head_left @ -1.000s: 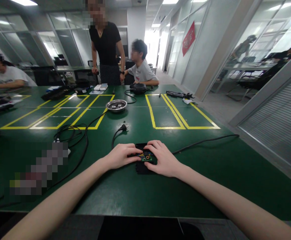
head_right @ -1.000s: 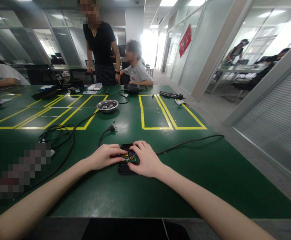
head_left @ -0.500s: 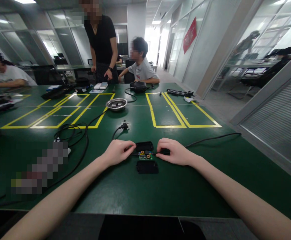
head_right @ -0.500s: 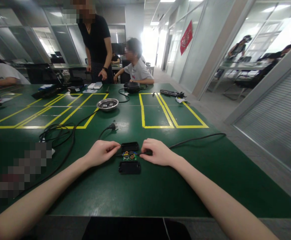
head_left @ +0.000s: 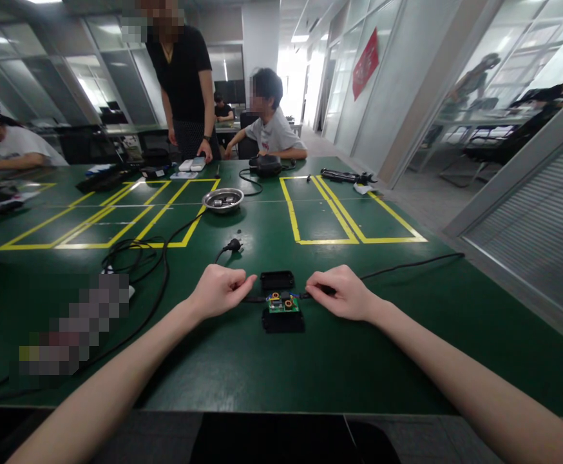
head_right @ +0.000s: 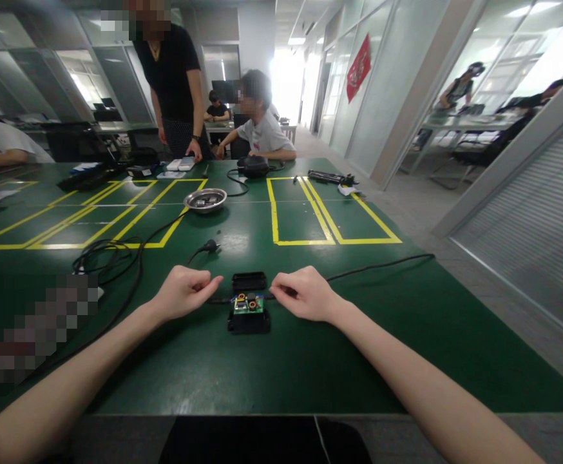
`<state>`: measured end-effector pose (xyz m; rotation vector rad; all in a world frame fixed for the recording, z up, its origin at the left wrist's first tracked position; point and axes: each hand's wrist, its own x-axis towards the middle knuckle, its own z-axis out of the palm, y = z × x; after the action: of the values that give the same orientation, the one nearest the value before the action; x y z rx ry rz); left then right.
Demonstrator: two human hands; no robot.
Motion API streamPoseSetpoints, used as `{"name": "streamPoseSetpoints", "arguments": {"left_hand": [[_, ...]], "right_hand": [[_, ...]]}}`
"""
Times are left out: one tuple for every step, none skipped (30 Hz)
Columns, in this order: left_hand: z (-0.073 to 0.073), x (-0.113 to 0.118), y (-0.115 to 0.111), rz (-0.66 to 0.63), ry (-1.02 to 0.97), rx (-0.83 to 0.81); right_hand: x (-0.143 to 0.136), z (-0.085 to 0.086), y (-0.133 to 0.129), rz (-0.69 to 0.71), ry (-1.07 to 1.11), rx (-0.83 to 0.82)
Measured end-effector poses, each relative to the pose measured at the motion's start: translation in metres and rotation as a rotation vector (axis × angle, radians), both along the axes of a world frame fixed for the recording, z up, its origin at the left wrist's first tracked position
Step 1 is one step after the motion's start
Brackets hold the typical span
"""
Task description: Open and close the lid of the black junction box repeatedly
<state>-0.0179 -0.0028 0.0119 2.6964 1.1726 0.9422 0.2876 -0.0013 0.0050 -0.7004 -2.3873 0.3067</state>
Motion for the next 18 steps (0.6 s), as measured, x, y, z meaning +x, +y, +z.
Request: {"name": "streamPoseSetpoints", "arguments": {"left_hand": [[0.000,0.000,-0.001,-0.038,0.019,-0.018],[0.001,0.001,-0.002,-0.076,0.037,-0.039],[0.000,0.001,-0.002,-0.112,0.052,-0.062],[0.000,0.002,-0.003,-0.144,0.062,-0.086],[0.000,0.003,-0.004,-0.170,0.067,-0.109],[-0.001,0.003,-0.004,-0.189,0.069,-0.130],[-0.002,0.003,-0.004,-0.197,0.070,-0.148],[-0.002,0.003,-0.003,-0.195,0.070,-0.163],[-0.003,0.002,-0.003,-0.185,0.070,-0.174],[-0.004,0.002,-0.002,-0.169,0.070,-0.181],[-0.005,0.001,-0.001,-0.148,0.072,-0.186],[-0.006,0.001,0.000,-0.126,0.073,-0.189],[-0.006,0.001,0.001,-0.103,0.071,-0.191],[-0.007,0.000,0.002,-0.079,0.068,-0.191],[-0.008,0.000,0.002,-0.056,0.066,-0.191],[-0.008,0.000,0.003,-0.034,0.065,-0.190],[-0.008,0.001,0.003,-0.016,0.065,-0.188],[-0.009,0.001,0.003,-0.005,0.069,-0.190]], "right_hand": [[0.000,0.000,-0.001,0.011,0.004,0.004],[0.000,0.001,-0.003,0.021,0.000,-0.001],[0.000,0.000,-0.004,0.031,-0.009,-0.013],[-0.001,-0.001,-0.005,0.043,-0.021,-0.031],[-0.001,-0.002,-0.005,0.057,-0.035,-0.054],[-0.002,-0.003,-0.006,0.071,-0.046,-0.077],[-0.003,-0.005,-0.006,0.081,-0.055,-0.097],[-0.004,-0.006,-0.006,0.085,-0.061,-0.113],[-0.005,-0.008,-0.006,0.082,-0.065,-0.122],[-0.006,-0.009,-0.005,0.071,-0.068,-0.121],[-0.007,-0.010,-0.004,0.055,-0.068,-0.114],[-0.008,-0.011,-0.004,0.039,-0.068,-0.104],[-0.008,-0.011,-0.003,0.028,-0.067,-0.093],[-0.008,-0.010,-0.003,0.019,-0.064,-0.084],[-0.008,-0.010,-0.002,0.013,-0.060,-0.078],[-0.007,-0.008,-0.002,0.008,-0.059,-0.078],[-0.006,-0.007,-0.002,0.002,-0.059,-0.081],[-0.006,-0.006,-0.002,-0.002,-0.063,-0.091]]}}
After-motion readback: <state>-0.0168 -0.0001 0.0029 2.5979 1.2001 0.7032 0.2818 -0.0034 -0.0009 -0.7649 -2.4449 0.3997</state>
